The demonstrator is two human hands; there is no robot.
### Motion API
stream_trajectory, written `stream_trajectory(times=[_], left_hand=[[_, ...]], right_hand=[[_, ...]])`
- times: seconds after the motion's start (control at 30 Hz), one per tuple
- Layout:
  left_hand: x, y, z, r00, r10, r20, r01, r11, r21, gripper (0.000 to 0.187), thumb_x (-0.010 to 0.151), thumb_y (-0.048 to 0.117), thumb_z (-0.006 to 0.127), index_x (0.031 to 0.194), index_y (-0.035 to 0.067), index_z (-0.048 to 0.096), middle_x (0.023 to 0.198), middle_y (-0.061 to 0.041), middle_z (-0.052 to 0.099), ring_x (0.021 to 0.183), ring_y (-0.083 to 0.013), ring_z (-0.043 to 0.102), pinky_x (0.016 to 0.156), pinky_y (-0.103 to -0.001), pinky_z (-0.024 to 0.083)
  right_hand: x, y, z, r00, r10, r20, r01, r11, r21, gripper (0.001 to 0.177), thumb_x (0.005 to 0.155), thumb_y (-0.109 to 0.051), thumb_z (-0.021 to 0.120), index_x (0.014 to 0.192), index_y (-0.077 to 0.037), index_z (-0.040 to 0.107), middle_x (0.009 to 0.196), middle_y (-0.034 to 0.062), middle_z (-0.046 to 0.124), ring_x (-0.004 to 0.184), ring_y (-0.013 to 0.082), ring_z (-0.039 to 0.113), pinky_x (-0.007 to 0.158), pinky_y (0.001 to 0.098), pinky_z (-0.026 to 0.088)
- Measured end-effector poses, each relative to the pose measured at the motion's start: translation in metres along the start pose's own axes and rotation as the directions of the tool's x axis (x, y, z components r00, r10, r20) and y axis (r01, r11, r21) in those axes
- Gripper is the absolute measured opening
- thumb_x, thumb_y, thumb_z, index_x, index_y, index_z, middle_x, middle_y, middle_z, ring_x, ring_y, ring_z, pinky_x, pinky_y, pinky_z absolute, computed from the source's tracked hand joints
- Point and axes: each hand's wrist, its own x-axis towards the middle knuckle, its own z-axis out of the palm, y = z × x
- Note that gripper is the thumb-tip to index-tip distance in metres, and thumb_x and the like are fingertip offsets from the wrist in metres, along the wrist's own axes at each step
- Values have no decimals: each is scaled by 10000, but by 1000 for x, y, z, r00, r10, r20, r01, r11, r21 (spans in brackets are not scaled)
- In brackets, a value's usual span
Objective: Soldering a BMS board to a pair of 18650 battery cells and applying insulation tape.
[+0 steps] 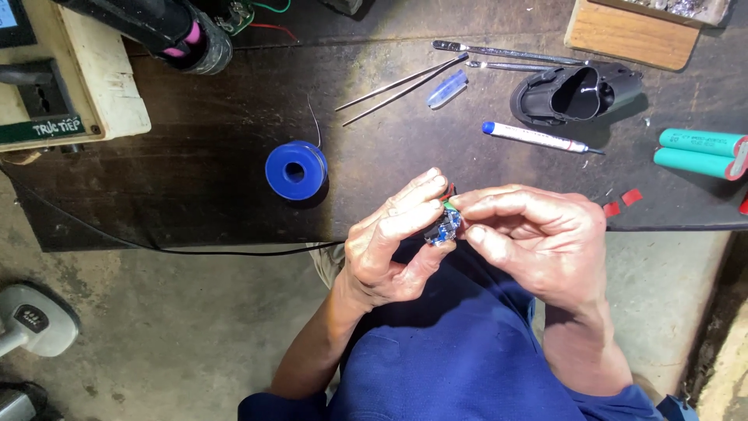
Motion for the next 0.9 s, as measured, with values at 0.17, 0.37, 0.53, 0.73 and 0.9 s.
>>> stream_trajectory(times=[0.17,0.37,0.53,0.73,0.9], left_hand=[[1,0,-1,1000,16,1,-16,1000,12,324,1016,78,695,1277,-55,556,1317,-329,619,1230,-465,705,1151,-555,599],[2,0,-1,999,36,-17,-36,999,28,316,1022,90,687,1268,-62,559,1293,-321,635,1217,-461,709,1135,-557,610],[2,0,-1,999,37,-15,-37,999,19,298,1020,61,676,1261,-72,562,1285,-326,637,1207,-453,714,1135,-554,607],[2,-1,0,998,59,-18,-59,998,15,291,1024,57,660,1254,-84,553,1281,-337,628,1199,-479,709,1118,-574,617],[2,-1,1,998,55,-34,-54,998,31,285,1021,71,666,1245,-75,567,1272,-324,641,1180,-470,724,1107,-551,623]], right_hand=[[5,-16,8,998,26,-51,-35,980,-197,76,855,36,745,930,35,734,996,183,780,874,187,764,776,245,642],[8,-22,11,999,25,-44,-36,966,-257,61,898,-24,730,920,33,742,966,163,781,840,167,752,734,228,615],[8,-26,13,999,-6,-38,-7,948,-320,90,934,-43,700,912,37,734,950,144,776,792,141,733,717,217,606],[8,-28,11,999,31,-31,-38,960,-276,144,944,-88,681,907,42,730,958,154,774,808,153,740,741,225,629],[6,-23,9,989,137,-61,-145,979,-145,126,929,-59,682,932,56,733,1025,191,778,774,185,747,727,243,645]])
